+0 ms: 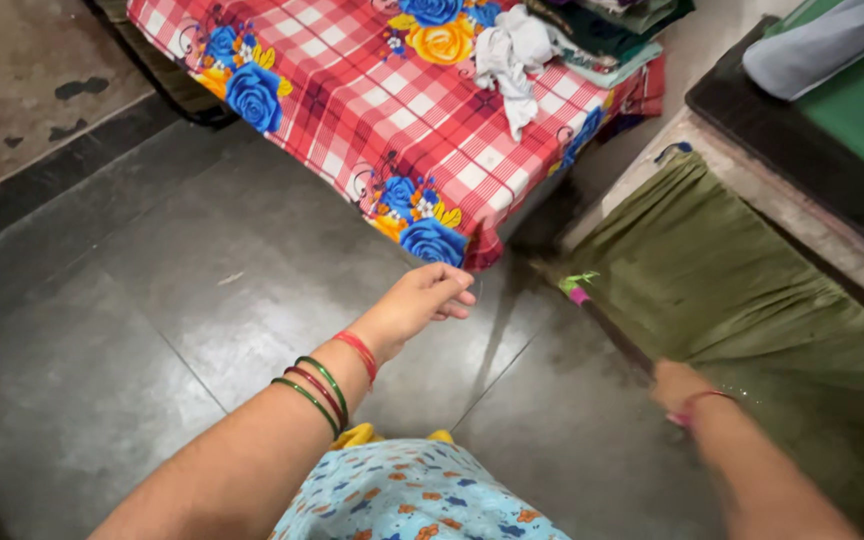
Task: The person sweeps the tiled floor with a traditional broom, moving debris toward the center of the room. They sweep around a bed with a floral sheet and along a wall with visible scuff marks, then briefly use the broom handle to scrape the wall before resuming floor sweeping.
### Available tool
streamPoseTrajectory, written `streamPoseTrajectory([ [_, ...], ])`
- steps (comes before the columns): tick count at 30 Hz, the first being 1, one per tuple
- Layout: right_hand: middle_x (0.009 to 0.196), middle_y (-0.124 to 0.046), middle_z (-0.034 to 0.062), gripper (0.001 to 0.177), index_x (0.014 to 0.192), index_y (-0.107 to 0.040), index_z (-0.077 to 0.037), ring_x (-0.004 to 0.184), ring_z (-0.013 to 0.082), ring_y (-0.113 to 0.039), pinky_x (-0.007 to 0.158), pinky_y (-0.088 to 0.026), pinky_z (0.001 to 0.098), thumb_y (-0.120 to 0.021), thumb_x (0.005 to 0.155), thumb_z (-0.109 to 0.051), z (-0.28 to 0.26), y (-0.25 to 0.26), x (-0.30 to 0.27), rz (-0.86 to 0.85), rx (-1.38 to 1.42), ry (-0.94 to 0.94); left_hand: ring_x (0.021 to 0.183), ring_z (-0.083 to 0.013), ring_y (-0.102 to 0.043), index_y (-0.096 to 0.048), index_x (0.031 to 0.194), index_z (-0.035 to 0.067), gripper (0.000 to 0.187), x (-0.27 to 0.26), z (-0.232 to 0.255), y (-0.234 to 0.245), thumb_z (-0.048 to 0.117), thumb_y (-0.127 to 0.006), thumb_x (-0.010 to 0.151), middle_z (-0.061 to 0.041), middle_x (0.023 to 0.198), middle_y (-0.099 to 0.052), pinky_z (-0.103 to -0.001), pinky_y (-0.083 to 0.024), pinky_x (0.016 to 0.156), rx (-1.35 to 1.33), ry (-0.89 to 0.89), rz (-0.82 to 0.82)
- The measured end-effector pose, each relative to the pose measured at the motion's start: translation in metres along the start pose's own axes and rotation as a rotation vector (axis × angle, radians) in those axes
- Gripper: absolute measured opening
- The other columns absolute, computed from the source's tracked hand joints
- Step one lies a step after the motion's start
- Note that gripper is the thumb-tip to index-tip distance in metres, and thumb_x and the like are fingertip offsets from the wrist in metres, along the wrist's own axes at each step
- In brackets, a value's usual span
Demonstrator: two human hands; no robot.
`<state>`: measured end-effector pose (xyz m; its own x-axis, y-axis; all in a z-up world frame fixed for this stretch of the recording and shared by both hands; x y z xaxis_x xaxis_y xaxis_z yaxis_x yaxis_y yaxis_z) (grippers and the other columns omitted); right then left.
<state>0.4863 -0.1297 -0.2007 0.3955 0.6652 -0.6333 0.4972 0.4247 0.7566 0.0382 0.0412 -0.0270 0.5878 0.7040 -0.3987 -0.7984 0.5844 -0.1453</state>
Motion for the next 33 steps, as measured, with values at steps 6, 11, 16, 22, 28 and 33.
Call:
streamPoseTrajectory([
  [6, 0.129, -0.067, 0.0244, 0.046, 0.128, -0.064, -0.002, 0.122, 0.0368, -0.065, 0.105, -0.054, 0.0441, -0.074, 0.084, -0.013, -0.110, -0.087, -0.030, -0.071, -0.328, -0.037, 0.095, -0.0136, -0.070, -0.064, 0.116, 0.011, 0.033, -0.035, 0.000, 0.024, 0.038, -0.060, 0.097, -0.003, 0.109, -0.073, -0.031, -0.052, 0.089, -0.010, 0.004, -0.015],
  [11, 0.135, -0.064, 0.0212, 0.047, 0.132, -0.060, -0.006, 0.130, 0.0361, -0.061, 0.110, -0.051, 0.0453, -0.070, 0.087, -0.012, -0.154, -0.137, -0.084, -0.091, -0.381, 0.016, 0.094, -0.0131, -0.069, -0.065, 0.115, 0.011, 0.033, -0.080, -0.013, 0.076, 0.038, -0.060, 0.097, -0.003, 0.109, -0.073, -0.030, -0.051, 0.086, 0.005, -0.014, -0.011],
  [16, 0.130, -0.068, 0.0204, 0.048, 0.134, -0.057, -0.008, 0.122, 0.0355, -0.068, 0.104, -0.055, 0.0453, -0.070, 0.088, -0.013, -0.201, -0.181, -0.147, -0.136, -0.343, -0.106, 0.094, -0.0138, -0.069, -0.065, 0.115, 0.010, 0.032, -0.140, -0.030, 0.146, 0.037, -0.060, 0.099, -0.005, 0.107, -0.073, -0.030, -0.050, 0.085, 0.036, -0.036, -0.067],
  [22, 0.101, -0.076, 0.0198, 0.043, 0.126, -0.063, -0.005, 0.089, 0.0316, -0.075, 0.078, -0.060, 0.0428, -0.072, 0.085, -0.011, -0.294, -0.272, -0.218, -0.121, -0.148, -0.124, 0.097, -0.0149, -0.071, -0.065, 0.118, 0.011, 0.034, -0.232, -0.042, 0.251, 0.037, -0.057, 0.098, -0.005, 0.110, -0.074, -0.031, -0.052, 0.090, 0.022, -0.064, -0.043],
  [28, 0.073, -0.069, 0.0190, 0.031, 0.112, -0.063, 0.000, 0.055, 0.0266, -0.066, 0.049, -0.052, 0.0424, -0.071, 0.083, -0.006, -0.365, -0.311, -0.261, -0.195, 0.316, -0.185, 0.101, -0.0159, -0.070, -0.066, 0.120, 0.011, 0.035, -0.302, -0.041, 0.318, 0.038, -0.056, 0.099, -0.005, 0.114, -0.074, -0.032, -0.051, 0.092, 0.011, -0.081, 0.002],
  [33, 0.067, -0.069, 0.0182, 0.022, 0.098, -0.068, 0.009, 0.052, 0.0271, -0.067, 0.046, -0.054, 0.0421, -0.073, 0.080, -0.004, -0.395, -0.322, -0.237, -0.216, 0.358, -0.110, 0.100, -0.0153, -0.070, -0.066, 0.119, 0.012, 0.035, -0.334, -0.056, 0.325, 0.039, -0.056, 0.099, -0.005, 0.113, -0.073, -0.032, -0.051, 0.093, 0.005, -0.049, 0.010],
])
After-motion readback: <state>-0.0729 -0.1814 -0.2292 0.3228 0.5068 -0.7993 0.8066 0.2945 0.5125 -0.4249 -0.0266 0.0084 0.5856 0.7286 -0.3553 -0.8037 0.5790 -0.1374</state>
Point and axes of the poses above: each hand's wrist, its own x-axis towards the middle knuckle, its own y-axis out of the back of the hand, z = x × y, the point moved 7 cm from there along x, towards the middle knuckle
